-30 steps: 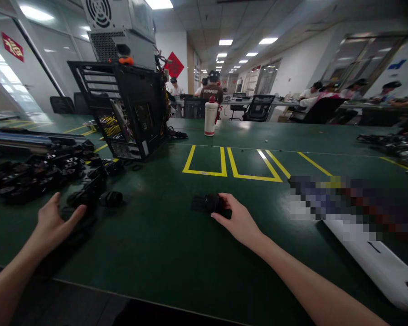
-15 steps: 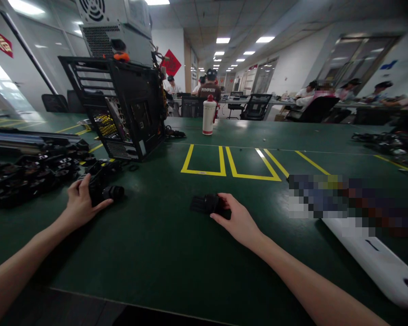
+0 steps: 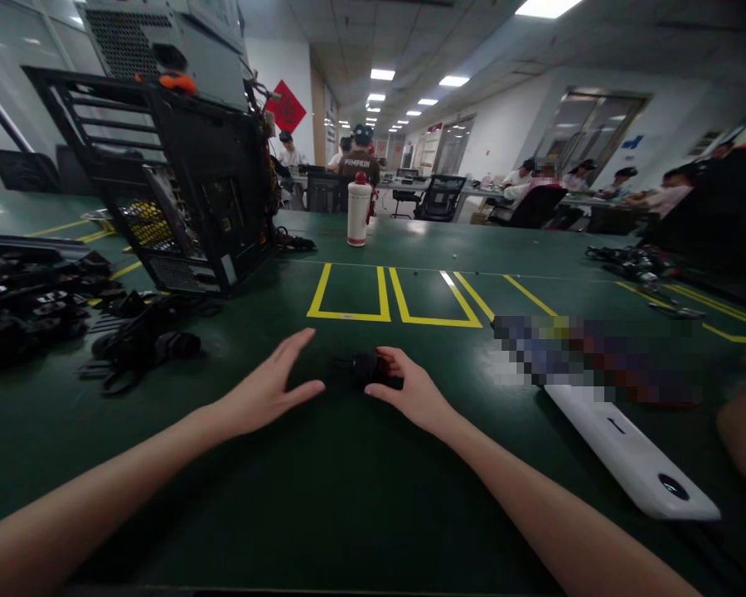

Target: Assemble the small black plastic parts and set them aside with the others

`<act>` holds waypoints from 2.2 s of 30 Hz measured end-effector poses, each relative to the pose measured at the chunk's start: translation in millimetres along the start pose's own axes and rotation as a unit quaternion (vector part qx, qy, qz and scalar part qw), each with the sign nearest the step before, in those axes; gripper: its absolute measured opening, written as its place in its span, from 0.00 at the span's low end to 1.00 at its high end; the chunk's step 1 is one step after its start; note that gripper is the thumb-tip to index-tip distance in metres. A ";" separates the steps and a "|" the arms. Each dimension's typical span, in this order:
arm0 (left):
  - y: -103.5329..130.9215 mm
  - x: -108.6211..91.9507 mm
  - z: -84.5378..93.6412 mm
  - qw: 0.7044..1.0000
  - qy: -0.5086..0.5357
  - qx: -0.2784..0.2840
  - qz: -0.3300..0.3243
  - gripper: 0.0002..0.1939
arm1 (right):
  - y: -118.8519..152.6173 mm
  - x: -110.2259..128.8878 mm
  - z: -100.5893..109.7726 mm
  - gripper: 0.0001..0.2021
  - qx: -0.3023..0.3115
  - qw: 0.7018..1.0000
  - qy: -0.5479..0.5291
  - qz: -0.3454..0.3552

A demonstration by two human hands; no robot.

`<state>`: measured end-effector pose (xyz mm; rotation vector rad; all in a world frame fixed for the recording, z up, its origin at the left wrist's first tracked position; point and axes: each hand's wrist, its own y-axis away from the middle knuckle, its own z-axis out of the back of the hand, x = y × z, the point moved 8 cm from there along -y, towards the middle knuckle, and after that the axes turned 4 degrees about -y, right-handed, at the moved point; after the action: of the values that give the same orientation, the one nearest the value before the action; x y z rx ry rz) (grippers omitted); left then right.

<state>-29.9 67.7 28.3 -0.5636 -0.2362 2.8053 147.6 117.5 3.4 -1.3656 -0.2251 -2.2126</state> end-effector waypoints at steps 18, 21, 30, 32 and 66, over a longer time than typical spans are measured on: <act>-43.9 -37.1 -63.7 0.997 -0.020 0.052 -0.062 0.38 | -15.8 -16.5 -3.4 0.11 0.005 0.997 -0.067 -0.030; -44.7 -37.5 -63.4 0.997 -0.023 0.050 -0.058 0.38 | -13.9 -11.3 -2.8 0.12 -0.002 0.998 -0.056 -0.006; -45.2 -40.1 -62.0 0.997 -0.022 0.039 -0.061 0.37 | -8.3 -6.6 0.0 0.18 -0.025 0.999 -0.034 0.031; -44.8 -39.3 -62.3 0.997 -0.017 0.047 -0.056 0.37 | -8.8 -9.2 -0.9 0.15 -0.019 1.000 -0.016 0.018; -42.7 -36.9 -62.2 0.997 -0.043 0.040 -0.049 0.37 | -9.8 -10.1 0.1 0.12 -0.040 0.999 -0.032 0.014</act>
<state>37.4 104.0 -6.3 -0.4025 -0.1630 2.7326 146.2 129.4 -4.0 -1.4761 -0.1402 -2.1779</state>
